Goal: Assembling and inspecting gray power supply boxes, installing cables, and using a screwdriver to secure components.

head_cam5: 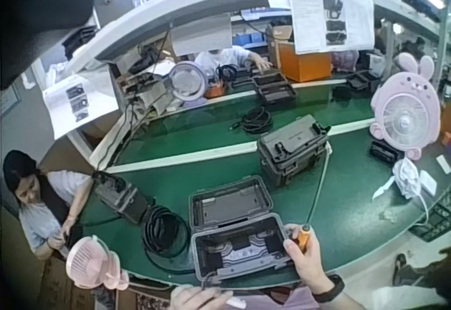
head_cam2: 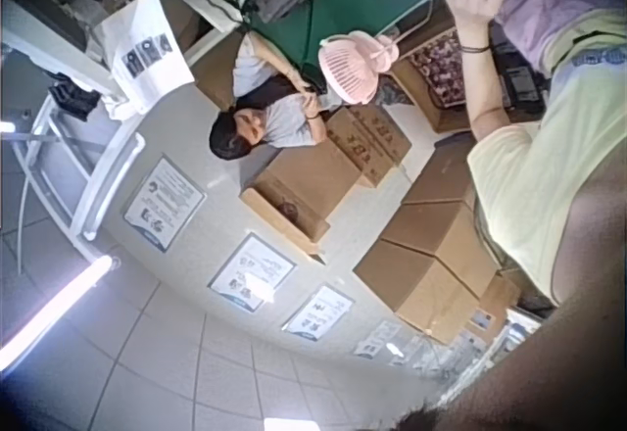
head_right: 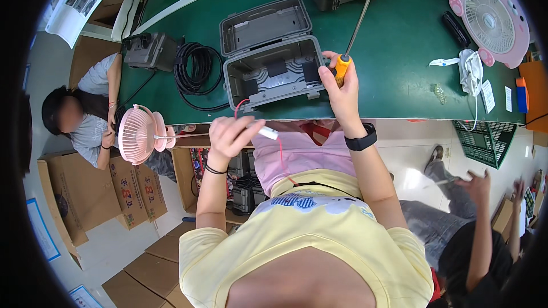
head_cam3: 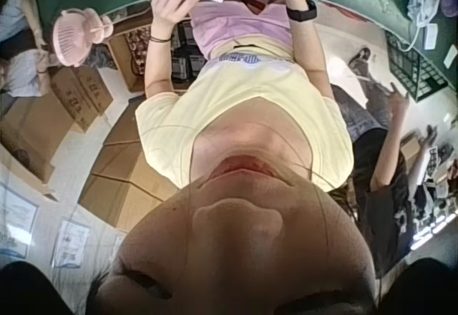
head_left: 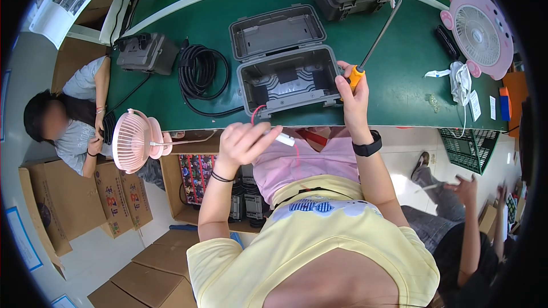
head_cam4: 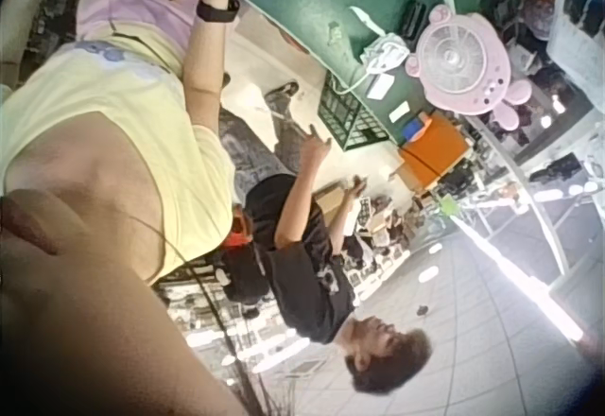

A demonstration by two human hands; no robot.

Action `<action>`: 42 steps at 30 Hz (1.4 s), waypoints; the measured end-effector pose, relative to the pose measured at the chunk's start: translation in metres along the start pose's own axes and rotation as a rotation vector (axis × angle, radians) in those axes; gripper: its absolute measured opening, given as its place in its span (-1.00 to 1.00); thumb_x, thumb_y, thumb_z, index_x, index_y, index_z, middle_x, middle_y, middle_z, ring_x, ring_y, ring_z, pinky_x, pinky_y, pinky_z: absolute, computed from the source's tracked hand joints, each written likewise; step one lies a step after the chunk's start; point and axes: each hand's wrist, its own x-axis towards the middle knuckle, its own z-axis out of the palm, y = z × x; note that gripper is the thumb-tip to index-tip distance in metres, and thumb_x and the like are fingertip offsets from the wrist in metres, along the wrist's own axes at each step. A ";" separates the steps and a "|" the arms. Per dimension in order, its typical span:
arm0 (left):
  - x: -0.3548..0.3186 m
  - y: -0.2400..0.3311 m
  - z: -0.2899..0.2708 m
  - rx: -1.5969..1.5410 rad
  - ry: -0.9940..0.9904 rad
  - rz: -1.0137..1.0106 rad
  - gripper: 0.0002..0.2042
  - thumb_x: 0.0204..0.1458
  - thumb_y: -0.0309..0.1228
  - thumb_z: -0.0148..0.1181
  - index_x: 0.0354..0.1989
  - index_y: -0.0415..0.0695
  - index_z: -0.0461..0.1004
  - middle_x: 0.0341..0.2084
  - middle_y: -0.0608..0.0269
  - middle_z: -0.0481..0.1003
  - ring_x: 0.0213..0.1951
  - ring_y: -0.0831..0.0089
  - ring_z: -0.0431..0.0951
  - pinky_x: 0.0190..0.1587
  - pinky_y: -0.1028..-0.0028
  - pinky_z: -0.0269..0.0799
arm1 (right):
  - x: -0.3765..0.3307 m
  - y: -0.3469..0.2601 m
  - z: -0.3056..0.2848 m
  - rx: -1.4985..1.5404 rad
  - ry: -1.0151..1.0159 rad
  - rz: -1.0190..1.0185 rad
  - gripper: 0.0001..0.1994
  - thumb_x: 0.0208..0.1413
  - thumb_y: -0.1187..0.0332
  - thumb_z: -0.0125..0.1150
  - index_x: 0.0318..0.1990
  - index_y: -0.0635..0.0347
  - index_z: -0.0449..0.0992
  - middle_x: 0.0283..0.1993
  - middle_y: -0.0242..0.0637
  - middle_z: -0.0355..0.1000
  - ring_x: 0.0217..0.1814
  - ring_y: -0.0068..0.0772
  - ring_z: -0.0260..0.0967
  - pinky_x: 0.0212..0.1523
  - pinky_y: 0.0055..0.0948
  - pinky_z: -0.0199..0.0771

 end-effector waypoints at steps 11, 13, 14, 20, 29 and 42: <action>0.075 0.009 -0.010 -0.002 -0.205 -0.587 -0.57 -0.20 -0.76 0.20 -0.11 -0.09 0.64 -0.26 0.18 0.38 -0.26 0.28 0.43 -0.16 0.37 0.43 | -0.001 -0.003 0.001 0.005 0.006 0.025 -0.78 0.16 0.41 0.23 -0.17 0.16 0.29 0.07 -0.19 0.38 -0.10 -0.58 0.25 0.01 -0.53 0.27; 0.086 0.009 -0.004 -0.125 -0.244 -0.546 -0.62 -0.09 -0.68 0.20 -0.03 -0.16 0.57 -0.17 0.11 0.43 -0.16 0.16 0.47 -0.09 0.29 0.45 | -0.002 -0.003 0.000 -0.001 0.003 0.033 -0.78 0.16 0.41 0.24 -0.17 0.15 0.29 0.07 -0.19 0.39 -0.10 -0.58 0.26 0.01 -0.53 0.27; 0.090 0.010 0.001 -0.174 -0.261 -0.513 -0.63 -0.03 -0.62 0.21 0.03 -0.17 0.53 -0.14 0.09 0.45 -0.12 0.11 0.48 -0.07 0.26 0.45 | -0.002 -0.003 0.000 -0.003 0.007 0.042 -0.78 0.16 0.41 0.24 -0.17 0.15 0.29 0.07 -0.20 0.39 -0.10 -0.59 0.26 0.02 -0.52 0.28; 0.087 0.040 0.027 -0.008 -0.470 -0.443 -0.30 -0.05 -0.03 0.31 0.29 0.01 0.31 0.03 -0.02 0.38 -0.01 0.06 0.42 0.06 0.19 0.41 | 0.004 -0.012 -0.007 0.019 -0.054 0.083 -0.76 0.14 0.46 0.27 -0.17 0.17 0.29 0.08 -0.25 0.39 -0.13 -0.66 0.26 -0.06 -0.59 0.30; 0.050 0.063 0.024 0.075 -0.335 -0.329 -0.56 0.00 -0.44 0.13 0.12 0.16 0.46 -0.06 0.21 0.44 -0.05 0.26 0.45 0.03 0.29 0.38 | 0.062 -0.022 -0.006 -0.298 -0.095 -0.150 -0.76 0.16 0.34 0.33 -0.21 0.19 0.35 0.08 -0.32 0.43 -0.20 -0.66 0.30 -0.12 -0.60 0.36; 0.038 0.067 0.019 0.170 -0.224 -0.432 -0.55 -0.09 -0.07 0.34 0.01 0.09 0.53 0.04 0.60 0.52 0.04 0.44 0.38 0.07 0.33 0.09 | 0.064 -0.062 -0.003 0.018 -0.284 -0.058 -0.68 0.09 0.48 0.36 -0.24 0.09 0.22 0.38 -0.01 0.25 0.27 -0.42 0.30 -0.21 -0.64 0.48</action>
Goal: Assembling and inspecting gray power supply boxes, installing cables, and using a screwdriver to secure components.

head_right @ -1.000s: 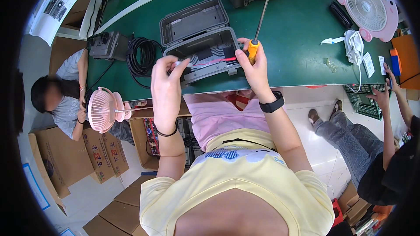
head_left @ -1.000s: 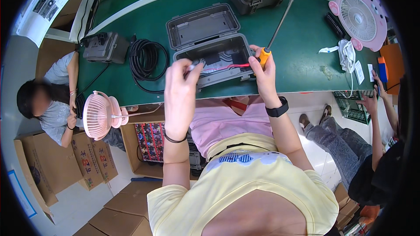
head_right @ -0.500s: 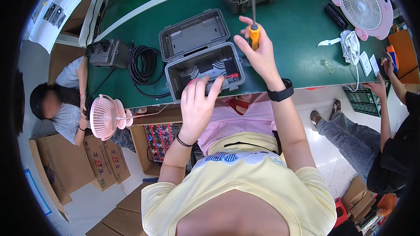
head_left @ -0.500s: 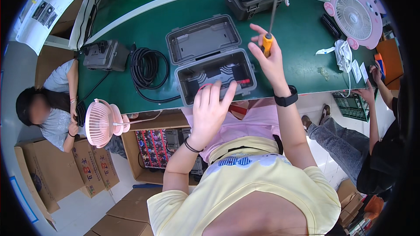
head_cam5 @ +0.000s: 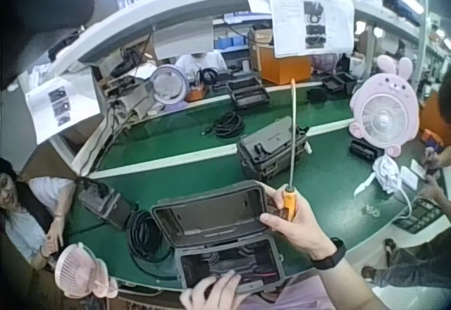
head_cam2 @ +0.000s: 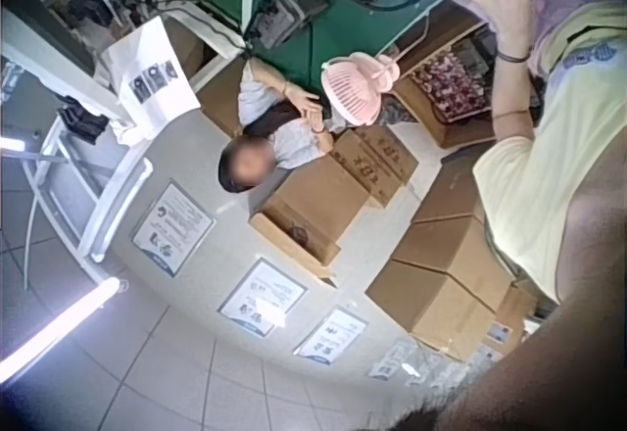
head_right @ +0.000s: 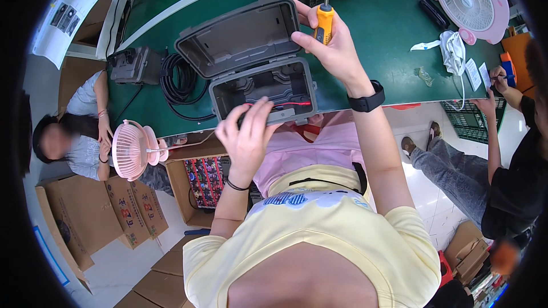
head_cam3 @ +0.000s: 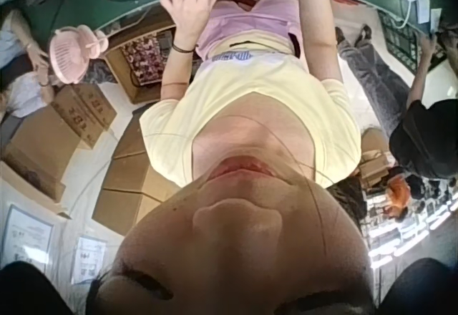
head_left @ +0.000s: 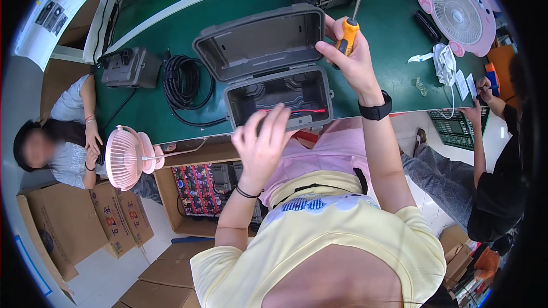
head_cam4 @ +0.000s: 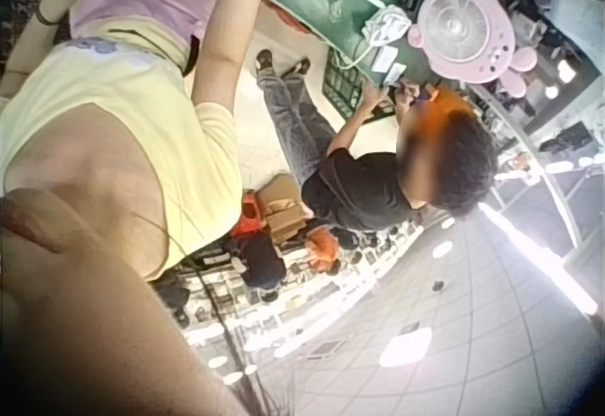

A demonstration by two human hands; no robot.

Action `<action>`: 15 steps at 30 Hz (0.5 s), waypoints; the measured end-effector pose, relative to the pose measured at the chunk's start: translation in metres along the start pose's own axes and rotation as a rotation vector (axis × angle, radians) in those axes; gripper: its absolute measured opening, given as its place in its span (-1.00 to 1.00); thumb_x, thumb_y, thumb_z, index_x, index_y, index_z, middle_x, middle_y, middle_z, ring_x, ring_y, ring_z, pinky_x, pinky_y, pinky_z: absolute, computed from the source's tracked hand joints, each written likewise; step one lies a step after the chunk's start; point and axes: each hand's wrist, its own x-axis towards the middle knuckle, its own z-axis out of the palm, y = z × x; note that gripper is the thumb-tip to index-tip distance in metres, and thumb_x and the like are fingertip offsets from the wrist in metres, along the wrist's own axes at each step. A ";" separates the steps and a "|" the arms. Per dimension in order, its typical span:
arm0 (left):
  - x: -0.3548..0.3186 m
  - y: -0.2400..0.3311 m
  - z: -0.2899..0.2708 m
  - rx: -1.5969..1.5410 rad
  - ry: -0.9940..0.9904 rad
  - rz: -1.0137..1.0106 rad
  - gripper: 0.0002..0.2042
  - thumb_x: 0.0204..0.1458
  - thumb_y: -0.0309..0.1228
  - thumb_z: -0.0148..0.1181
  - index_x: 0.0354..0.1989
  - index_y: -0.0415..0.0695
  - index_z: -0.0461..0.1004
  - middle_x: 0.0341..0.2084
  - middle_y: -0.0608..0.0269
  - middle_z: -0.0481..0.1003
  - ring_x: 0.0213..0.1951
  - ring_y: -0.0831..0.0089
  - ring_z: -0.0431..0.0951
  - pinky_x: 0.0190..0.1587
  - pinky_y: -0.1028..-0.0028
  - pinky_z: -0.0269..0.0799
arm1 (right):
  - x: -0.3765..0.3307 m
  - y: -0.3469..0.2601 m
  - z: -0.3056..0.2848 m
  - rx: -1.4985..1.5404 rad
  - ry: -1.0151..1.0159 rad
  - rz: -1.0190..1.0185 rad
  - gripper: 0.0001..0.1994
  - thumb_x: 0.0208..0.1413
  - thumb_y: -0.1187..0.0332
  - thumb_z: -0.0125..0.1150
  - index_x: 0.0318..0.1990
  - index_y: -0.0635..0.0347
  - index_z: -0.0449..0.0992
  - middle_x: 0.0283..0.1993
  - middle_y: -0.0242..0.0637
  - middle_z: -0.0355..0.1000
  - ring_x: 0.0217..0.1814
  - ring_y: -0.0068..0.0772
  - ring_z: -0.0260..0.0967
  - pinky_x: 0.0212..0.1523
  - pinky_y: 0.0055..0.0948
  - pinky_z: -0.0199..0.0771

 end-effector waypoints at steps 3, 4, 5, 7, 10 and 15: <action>0.003 -0.013 -0.004 -0.023 0.026 -0.060 -0.51 -0.16 0.02 0.37 -0.05 0.10 0.57 0.06 0.62 0.51 0.08 0.41 0.35 0.08 0.28 0.05 | -0.003 -0.002 -0.003 -0.007 -0.039 -0.055 -0.67 0.08 0.50 0.35 -0.25 0.08 0.21 0.36 -0.02 0.27 0.28 -0.37 0.30 -0.02 -0.50 0.48; 0.003 -0.019 -0.005 -0.015 0.023 -0.066 -0.51 -0.18 0.02 0.39 -0.04 0.13 0.58 0.11 0.53 0.47 0.12 0.34 0.31 0.11 0.24 0.05 | -0.002 -0.001 -0.003 -0.033 -0.036 -0.087 -0.67 0.07 0.52 0.34 -0.26 0.08 0.20 0.37 -0.01 0.27 0.29 -0.33 0.30 0.09 -0.44 0.42; 0.003 -0.024 -0.006 -0.016 0.010 -0.080 -0.49 -0.19 0.02 0.40 -0.01 0.15 0.58 0.16 0.43 0.41 0.14 0.26 0.28 0.16 0.18 0.07 | -0.002 0.001 -0.004 -0.057 -0.034 -0.121 -0.66 0.07 0.53 0.34 -0.26 0.08 0.19 0.37 -0.01 0.27 0.30 -0.30 0.29 0.19 -0.37 0.35; 0.005 -0.035 -0.007 -0.199 0.055 -0.122 -0.48 -0.15 0.00 0.40 0.03 0.12 0.55 0.07 0.41 0.44 0.12 0.27 0.31 0.22 0.00 0.06 | -0.002 0.004 -0.005 -0.042 -0.023 -0.107 -0.67 0.06 0.54 0.33 -0.26 0.08 0.20 0.36 -0.03 0.28 0.30 -0.30 0.28 0.24 -0.34 0.30; 0.008 -0.048 -0.006 -0.144 0.000 -0.071 -0.48 -0.15 -0.02 0.39 0.04 0.14 0.56 0.04 0.45 0.46 0.13 0.29 0.33 0.30 -0.05 -0.01 | -0.003 0.008 -0.006 -0.031 -0.003 -0.060 -0.68 0.06 0.56 0.31 -0.25 0.08 0.21 0.36 -0.07 0.29 0.30 -0.33 0.26 0.26 -0.33 0.26; 0.017 -0.062 -0.003 -0.170 -0.015 -0.005 -0.58 -0.20 -0.05 0.43 -0.13 0.12 0.61 -0.17 0.50 0.56 0.19 0.30 0.34 0.36 -0.13 -0.12 | -0.001 0.009 -0.001 -0.035 0.018 -0.015 -0.70 0.06 0.54 0.29 -0.24 0.08 0.23 0.35 -0.13 0.30 0.27 -0.42 0.23 0.10 -0.41 0.39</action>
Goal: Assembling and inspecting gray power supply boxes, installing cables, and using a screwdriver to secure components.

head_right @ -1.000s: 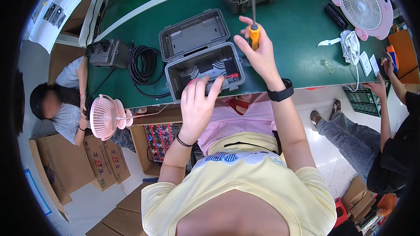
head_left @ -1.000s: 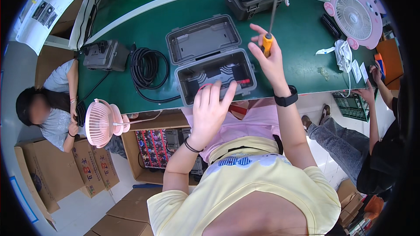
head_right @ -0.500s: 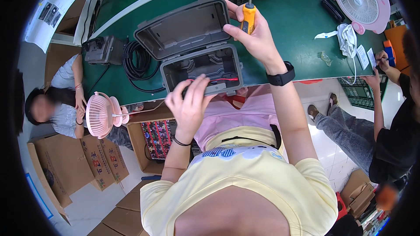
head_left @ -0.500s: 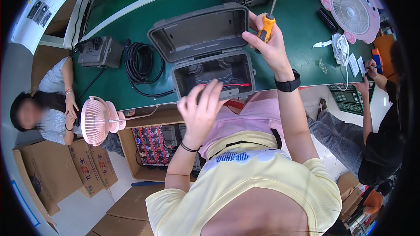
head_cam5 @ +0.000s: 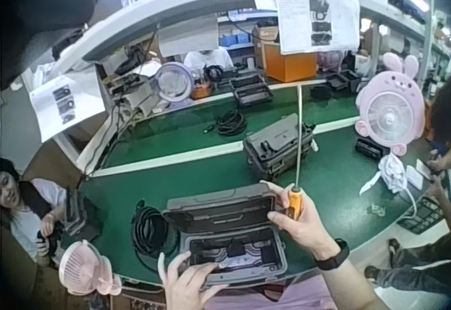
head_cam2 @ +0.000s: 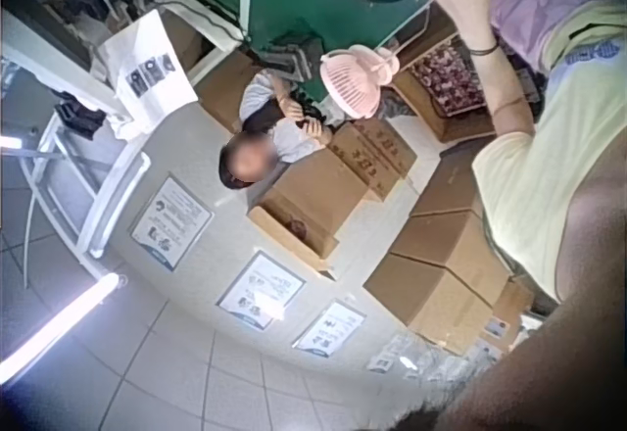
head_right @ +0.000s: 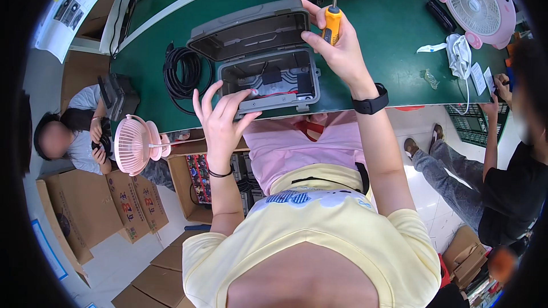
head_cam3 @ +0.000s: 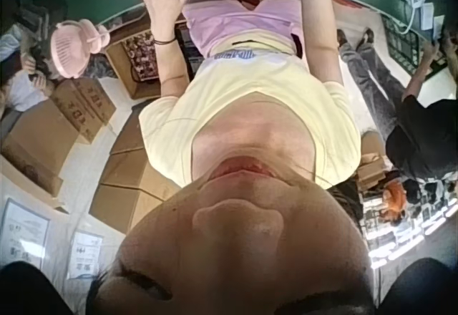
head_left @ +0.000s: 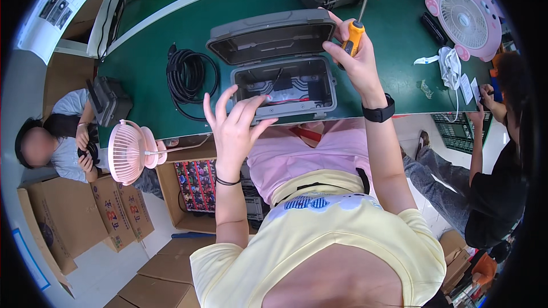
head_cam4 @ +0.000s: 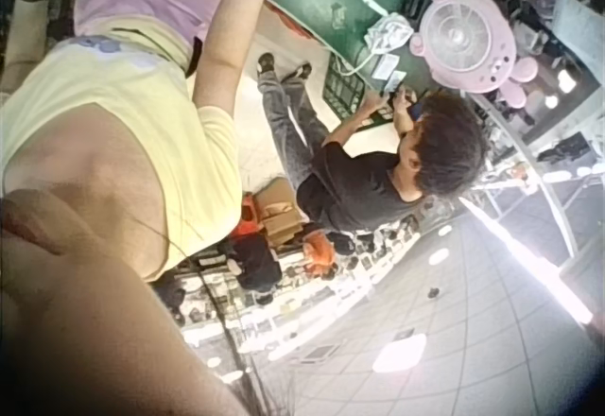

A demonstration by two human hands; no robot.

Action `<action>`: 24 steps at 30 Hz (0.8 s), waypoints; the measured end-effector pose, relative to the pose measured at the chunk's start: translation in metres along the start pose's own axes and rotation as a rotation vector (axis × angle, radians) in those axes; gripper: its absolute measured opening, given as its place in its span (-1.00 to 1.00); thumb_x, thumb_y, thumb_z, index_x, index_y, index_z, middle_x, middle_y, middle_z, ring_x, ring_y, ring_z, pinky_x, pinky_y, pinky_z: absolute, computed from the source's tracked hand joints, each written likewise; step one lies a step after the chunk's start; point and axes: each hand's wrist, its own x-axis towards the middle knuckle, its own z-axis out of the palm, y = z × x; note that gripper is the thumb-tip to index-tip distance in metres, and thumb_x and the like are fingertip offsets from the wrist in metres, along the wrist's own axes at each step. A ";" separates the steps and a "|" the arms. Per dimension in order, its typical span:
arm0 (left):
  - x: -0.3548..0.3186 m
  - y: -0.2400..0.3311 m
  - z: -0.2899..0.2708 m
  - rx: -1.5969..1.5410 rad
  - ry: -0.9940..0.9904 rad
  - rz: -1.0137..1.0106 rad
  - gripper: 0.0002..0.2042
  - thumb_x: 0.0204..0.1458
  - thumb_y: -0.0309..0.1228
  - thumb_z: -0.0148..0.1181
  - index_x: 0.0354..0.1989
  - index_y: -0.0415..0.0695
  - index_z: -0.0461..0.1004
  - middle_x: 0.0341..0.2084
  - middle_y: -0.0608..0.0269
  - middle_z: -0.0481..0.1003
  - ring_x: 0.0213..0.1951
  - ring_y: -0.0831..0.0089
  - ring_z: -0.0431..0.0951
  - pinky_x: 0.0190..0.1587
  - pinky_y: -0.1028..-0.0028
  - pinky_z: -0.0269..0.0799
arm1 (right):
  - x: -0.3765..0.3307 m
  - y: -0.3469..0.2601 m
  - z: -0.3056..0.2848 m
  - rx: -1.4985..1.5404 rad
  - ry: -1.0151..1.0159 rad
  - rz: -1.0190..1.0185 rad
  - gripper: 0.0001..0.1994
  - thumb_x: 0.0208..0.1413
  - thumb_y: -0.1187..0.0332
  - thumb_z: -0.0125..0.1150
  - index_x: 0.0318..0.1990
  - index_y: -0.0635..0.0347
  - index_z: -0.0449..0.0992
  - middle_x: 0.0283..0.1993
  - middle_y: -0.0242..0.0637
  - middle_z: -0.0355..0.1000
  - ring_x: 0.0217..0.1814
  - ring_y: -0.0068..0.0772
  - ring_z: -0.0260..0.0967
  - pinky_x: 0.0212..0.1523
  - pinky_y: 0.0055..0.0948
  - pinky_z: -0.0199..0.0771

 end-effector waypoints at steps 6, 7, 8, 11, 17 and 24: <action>0.013 -0.009 0.000 -0.121 0.022 -0.035 -0.60 -0.36 -0.11 0.50 -0.30 -0.01 0.64 -0.07 0.31 0.49 0.18 0.14 0.33 0.26 0.06 0.19 | 0.005 -0.012 0.003 -0.062 0.005 0.100 -0.76 0.13 0.44 0.28 -0.25 0.08 0.25 0.38 -0.16 0.27 -0.06 -0.65 0.34 -0.29 -0.60 0.40; 0.016 -0.009 0.002 -0.151 0.033 -0.009 -0.58 -0.37 -0.14 0.51 -0.30 -0.05 0.62 -0.03 0.22 0.43 0.16 0.07 0.32 0.17 0.11 0.30 | 0.005 -0.015 0.004 -0.073 0.006 0.113 -0.76 0.14 0.39 0.28 -0.24 0.08 0.26 0.38 -0.16 0.27 -0.15 -0.69 0.32 -0.30 -0.61 0.39; 0.017 -0.009 0.003 -0.148 0.036 -0.009 -0.58 -0.37 -0.14 0.51 -0.30 -0.05 0.62 -0.03 0.22 0.43 0.16 0.07 0.32 0.17 0.11 0.30 | 0.005 -0.017 0.005 -0.089 0.007 0.127 -0.75 0.15 0.34 0.29 -0.24 0.08 0.27 0.38 -0.16 0.27 -0.24 -0.73 0.31 -0.31 -0.62 0.38; 0.015 -0.007 0.013 -0.295 0.085 -0.051 -0.45 -0.36 -0.20 0.57 -0.11 -0.07 0.54 0.09 0.12 0.32 0.18 0.01 0.30 0.20 0.04 0.29 | 0.003 -0.022 0.008 -0.023 0.027 0.106 -0.73 0.17 0.24 0.31 -0.25 0.10 0.30 0.35 -0.17 0.31 -0.29 -0.75 0.30 -0.35 -0.64 0.38; 0.006 -0.003 0.042 -0.647 0.410 -0.275 0.04 -0.45 -0.21 0.68 0.26 -0.12 0.12 0.29 -0.07 0.08 0.29 -0.01 0.19 0.29 0.09 0.24 | 0.008 -0.027 0.018 -0.111 0.154 0.095 -0.70 0.17 0.15 0.32 -0.27 0.14 0.36 0.15 -0.23 0.48 -0.33 -0.77 0.31 -0.45 -0.69 0.37; 0.017 -0.002 0.023 -0.446 0.223 -0.354 -0.24 -0.46 -0.24 0.67 0.03 -0.08 0.41 0.27 -0.06 0.15 0.27 -0.01 0.25 0.24 0.15 0.28 | 0.015 -0.025 0.019 -0.105 0.161 0.109 -0.72 0.16 0.18 0.33 -0.29 0.13 0.37 0.11 -0.31 0.51 -0.29 -0.79 0.34 -0.46 -0.71 0.34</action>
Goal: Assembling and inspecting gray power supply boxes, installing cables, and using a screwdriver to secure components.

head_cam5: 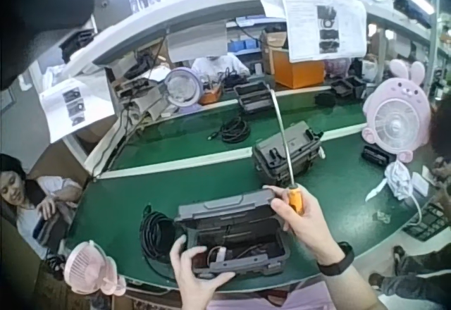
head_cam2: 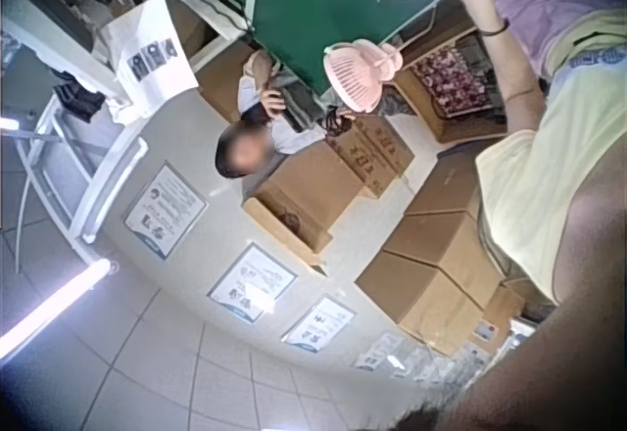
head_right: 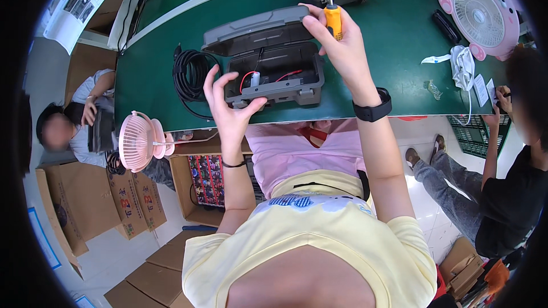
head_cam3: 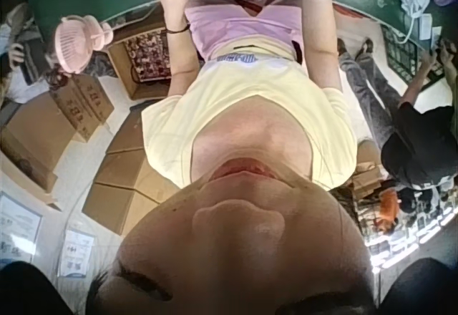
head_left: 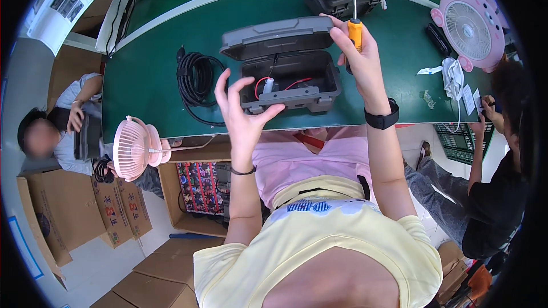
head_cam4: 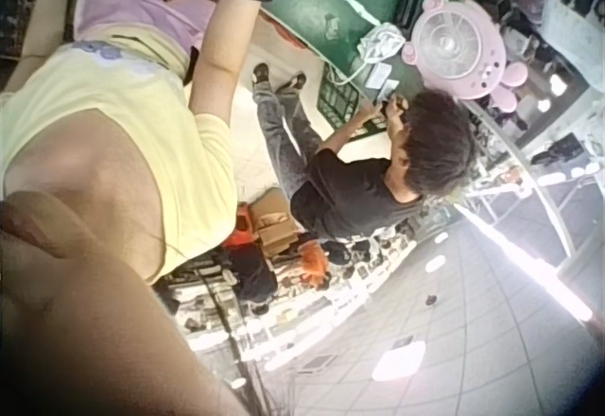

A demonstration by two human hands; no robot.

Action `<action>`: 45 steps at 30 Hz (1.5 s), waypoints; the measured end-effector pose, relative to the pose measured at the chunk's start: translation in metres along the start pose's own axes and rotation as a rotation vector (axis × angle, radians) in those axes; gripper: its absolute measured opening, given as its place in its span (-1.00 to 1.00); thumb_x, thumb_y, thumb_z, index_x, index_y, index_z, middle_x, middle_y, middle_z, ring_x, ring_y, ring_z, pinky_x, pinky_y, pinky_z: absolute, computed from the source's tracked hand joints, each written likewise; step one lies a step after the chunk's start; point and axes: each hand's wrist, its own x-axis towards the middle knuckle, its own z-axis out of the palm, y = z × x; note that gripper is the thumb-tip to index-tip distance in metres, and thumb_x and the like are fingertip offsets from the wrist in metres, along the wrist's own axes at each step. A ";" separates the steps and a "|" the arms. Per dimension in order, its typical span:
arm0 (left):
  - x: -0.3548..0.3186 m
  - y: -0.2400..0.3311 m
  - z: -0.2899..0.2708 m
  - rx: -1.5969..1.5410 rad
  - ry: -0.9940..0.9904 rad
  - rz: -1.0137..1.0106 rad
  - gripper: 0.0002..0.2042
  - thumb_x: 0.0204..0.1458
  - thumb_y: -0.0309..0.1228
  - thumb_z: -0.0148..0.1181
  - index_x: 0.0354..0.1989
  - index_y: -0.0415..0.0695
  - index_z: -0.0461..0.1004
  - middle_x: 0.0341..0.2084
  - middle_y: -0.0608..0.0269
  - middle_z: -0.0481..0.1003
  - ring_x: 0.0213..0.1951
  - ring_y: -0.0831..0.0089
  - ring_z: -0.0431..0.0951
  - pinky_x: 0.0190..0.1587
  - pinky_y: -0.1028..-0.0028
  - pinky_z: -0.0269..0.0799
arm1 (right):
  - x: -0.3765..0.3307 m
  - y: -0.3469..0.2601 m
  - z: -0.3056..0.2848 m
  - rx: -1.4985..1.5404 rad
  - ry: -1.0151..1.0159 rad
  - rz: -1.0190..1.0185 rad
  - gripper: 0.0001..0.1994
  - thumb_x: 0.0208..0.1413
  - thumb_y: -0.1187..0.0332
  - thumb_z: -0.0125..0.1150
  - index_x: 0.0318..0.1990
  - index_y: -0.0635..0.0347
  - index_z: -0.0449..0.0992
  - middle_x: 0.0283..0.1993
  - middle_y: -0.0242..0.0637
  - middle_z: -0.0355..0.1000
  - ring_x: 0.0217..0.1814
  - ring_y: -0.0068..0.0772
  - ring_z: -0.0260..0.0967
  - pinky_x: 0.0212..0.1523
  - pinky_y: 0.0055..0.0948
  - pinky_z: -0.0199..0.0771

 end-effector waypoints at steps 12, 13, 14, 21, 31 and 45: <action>0.020 0.027 -0.028 0.335 -0.266 0.000 -0.52 -0.35 -0.07 0.57 -0.55 -0.25 0.52 0.18 -0.02 0.36 -0.15 0.03 0.61 -0.23 0.25 0.61 | -0.003 -0.001 -0.004 0.000 -0.043 -0.007 -0.70 0.15 0.18 0.33 -0.34 0.11 0.33 0.11 -0.26 0.51 -0.30 -0.77 0.33 -0.47 -0.70 0.32; 0.019 0.028 -0.028 0.337 -0.259 -0.003 -0.52 -0.33 -0.05 0.56 -0.58 -0.26 0.51 0.17 0.03 0.38 -0.13 0.04 0.61 -0.22 0.24 0.61 | -0.003 -0.001 -0.004 0.002 -0.045 -0.006 -0.70 0.15 0.18 0.33 -0.34 0.11 0.33 0.11 -0.26 0.51 -0.30 -0.77 0.33 -0.47 -0.70 0.32; 0.018 0.028 -0.027 0.337 -0.259 -0.002 -0.52 -0.33 -0.05 0.56 -0.58 -0.26 0.51 0.17 0.03 0.38 -0.13 0.04 0.61 -0.22 0.24 0.61 | -0.002 -0.001 -0.003 0.000 -0.044 -0.008 -0.71 0.15 0.18 0.32 -0.34 0.11 0.33 0.11 -0.26 0.51 -0.31 -0.77 0.33 -0.47 -0.70 0.32; 0.023 0.020 -0.026 0.302 -0.296 0.228 -0.53 -0.19 -0.19 0.48 -0.15 -0.18 0.49 -0.11 0.14 0.59 0.01 -0.03 0.50 0.17 0.09 0.35 | -0.001 0.000 -0.005 -0.016 -0.054 -0.018 -0.72 0.18 0.18 0.30 -0.34 0.13 0.35 0.11 -0.27 0.52 -0.34 -0.78 0.32 -0.49 -0.71 0.31; 0.039 0.033 -0.034 0.466 -0.455 0.113 -0.52 -0.29 -0.18 0.51 -0.13 -0.10 0.62 -0.25 0.14 0.55 -0.07 0.12 0.50 0.00 0.21 0.45 | 0.001 0.003 -0.001 -0.001 -0.050 -0.017 -0.75 0.19 0.19 0.28 -0.28 0.15 0.41 0.11 -0.28 0.51 -0.35 -0.77 0.32 -0.49 -0.70 0.33; 0.062 0.027 -0.027 0.171 -0.831 0.430 -0.25 -0.23 -0.35 0.36 0.27 -0.20 0.31 0.11 -0.09 0.45 0.24 -0.03 0.34 0.30 0.12 0.22 | 0.010 0.012 0.008 0.000 -0.079 -0.003 -0.63 0.20 0.10 0.27 -0.02 0.19 0.51 -0.18 -0.48 0.50 -0.36 -0.77 0.32 -0.47 -0.68 0.40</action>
